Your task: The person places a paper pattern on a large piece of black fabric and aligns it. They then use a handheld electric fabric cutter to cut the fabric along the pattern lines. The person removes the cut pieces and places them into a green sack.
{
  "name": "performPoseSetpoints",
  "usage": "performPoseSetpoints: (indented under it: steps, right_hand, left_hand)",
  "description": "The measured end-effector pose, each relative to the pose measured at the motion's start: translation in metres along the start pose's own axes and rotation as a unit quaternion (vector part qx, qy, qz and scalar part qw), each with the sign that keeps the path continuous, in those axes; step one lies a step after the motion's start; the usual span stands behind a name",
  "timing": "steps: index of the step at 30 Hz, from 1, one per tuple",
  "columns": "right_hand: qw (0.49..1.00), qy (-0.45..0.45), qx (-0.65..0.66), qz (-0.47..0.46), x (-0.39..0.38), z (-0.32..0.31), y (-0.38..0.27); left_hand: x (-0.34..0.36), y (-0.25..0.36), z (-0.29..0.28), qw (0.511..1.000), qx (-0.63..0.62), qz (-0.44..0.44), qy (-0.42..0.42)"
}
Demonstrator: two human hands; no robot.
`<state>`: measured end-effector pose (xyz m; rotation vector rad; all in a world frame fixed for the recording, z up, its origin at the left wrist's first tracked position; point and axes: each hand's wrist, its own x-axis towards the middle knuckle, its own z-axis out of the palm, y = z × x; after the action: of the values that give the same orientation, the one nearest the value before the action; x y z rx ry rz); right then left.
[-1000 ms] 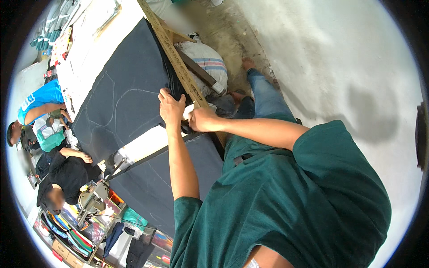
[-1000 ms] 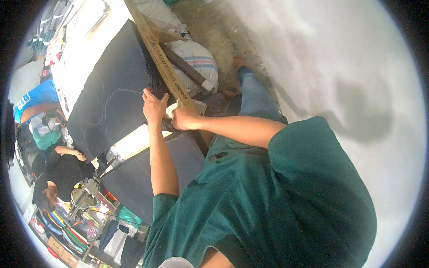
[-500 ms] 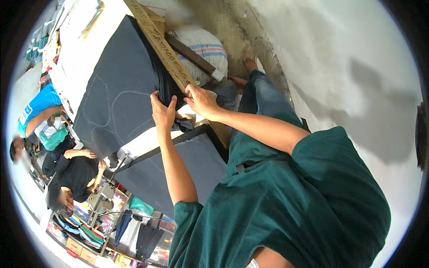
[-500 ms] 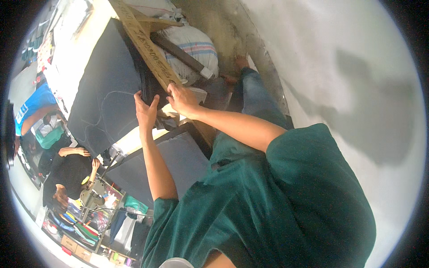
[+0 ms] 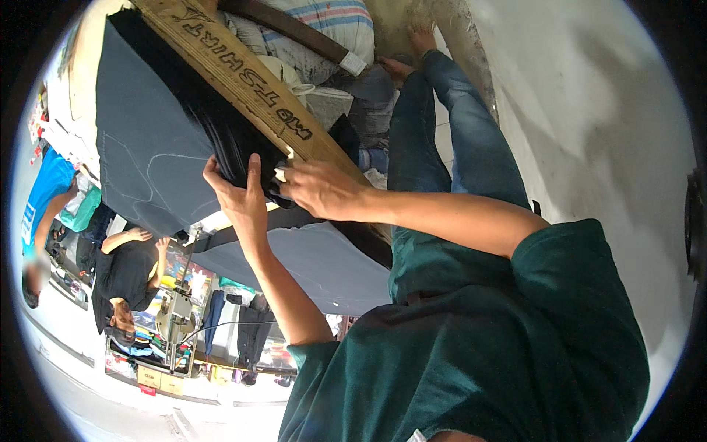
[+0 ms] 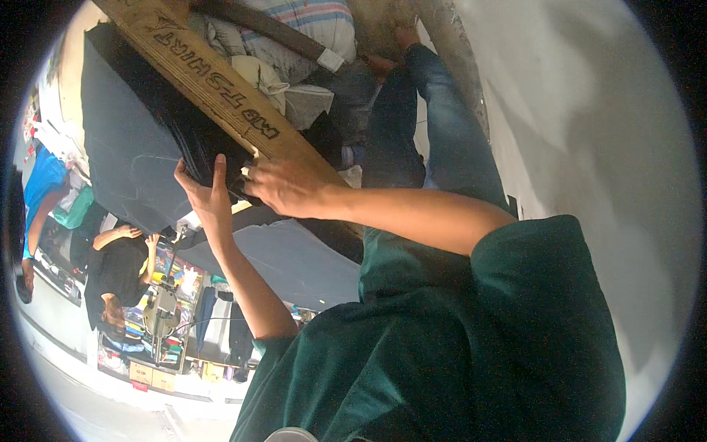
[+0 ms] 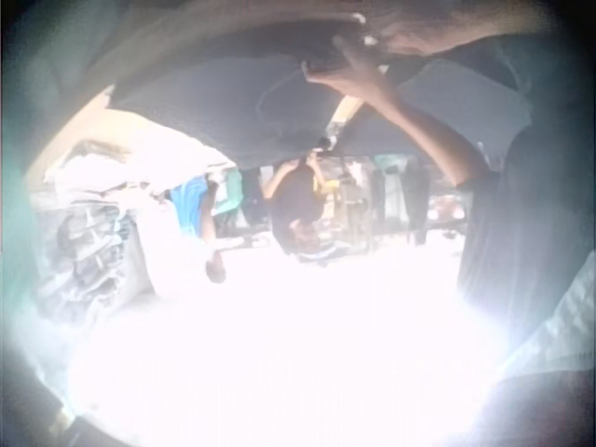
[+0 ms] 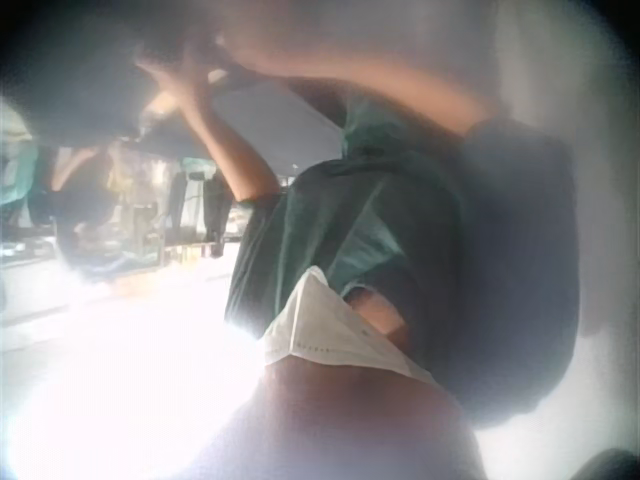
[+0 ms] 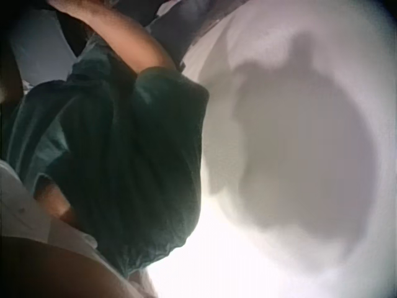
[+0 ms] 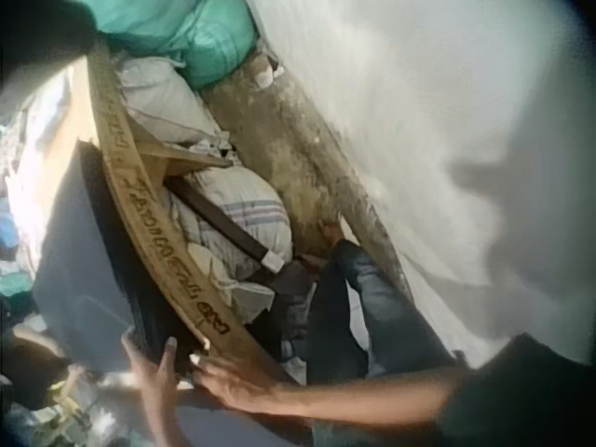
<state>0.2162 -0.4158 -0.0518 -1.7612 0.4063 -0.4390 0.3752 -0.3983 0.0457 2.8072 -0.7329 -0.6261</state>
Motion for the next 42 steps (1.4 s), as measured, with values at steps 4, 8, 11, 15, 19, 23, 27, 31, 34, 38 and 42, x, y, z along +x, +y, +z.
performPoseSetpoints:
  steps: [4,8,11,15,19,23,27,31,34,38,42]
  right_hand:
    - [0.995,-0.089,0.009,-0.036,-0.018,0.011,-0.015]
    - [0.991,-0.121,0.056,0.012,-0.018,0.013,-0.016]
    - [0.997,-0.035,0.061,0.018,-0.015,0.008,-0.004]
    - [0.993,-0.018,0.113,0.032,-0.015,0.002,0.006]
    - [0.975,0.004,0.189,0.12,-0.007,-0.017,0.009]
    - [0.966,0.071,0.212,0.128,-0.001,-0.013,0.017]
    - [0.981,-0.01,0.127,0.144,0.023,-0.029,0.016]
    - [0.992,-0.04,0.029,0.12,0.048,-0.029,0.021]
    - [0.994,-0.048,-0.001,0.097,0.053,-0.028,0.026]
    - [0.994,-0.076,-0.031,0.071,0.056,-0.026,0.024]
    - [0.998,-0.013,-0.007,0.065,0.039,-0.017,0.032]
  left_hand:
    - [-0.003,0.006,0.016,0.998,0.067,0.005,0.015]
    - [0.0,0.018,0.027,0.986,0.162,0.016,0.016]
    - [0.004,0.003,0.013,0.99,0.141,0.021,-0.004]
    - [0.007,0.0,-0.005,0.996,0.045,-0.047,-0.06]
    - [0.01,0.005,-0.012,0.995,0.032,-0.055,-0.081]
    - [0.011,0.007,-0.015,0.995,0.026,-0.052,-0.084]
    - [0.013,0.008,-0.018,0.994,0.01,-0.05,-0.092]
    - [0.015,0.009,-0.023,0.992,0.011,-0.065,-0.11]
    - [0.016,0.007,-0.026,0.991,0.017,-0.066,-0.119]
    - [0.001,0.007,-0.019,0.996,0.013,-0.06,-0.068]
    - [-0.027,-0.011,-0.012,0.979,-0.194,-0.056,0.032]
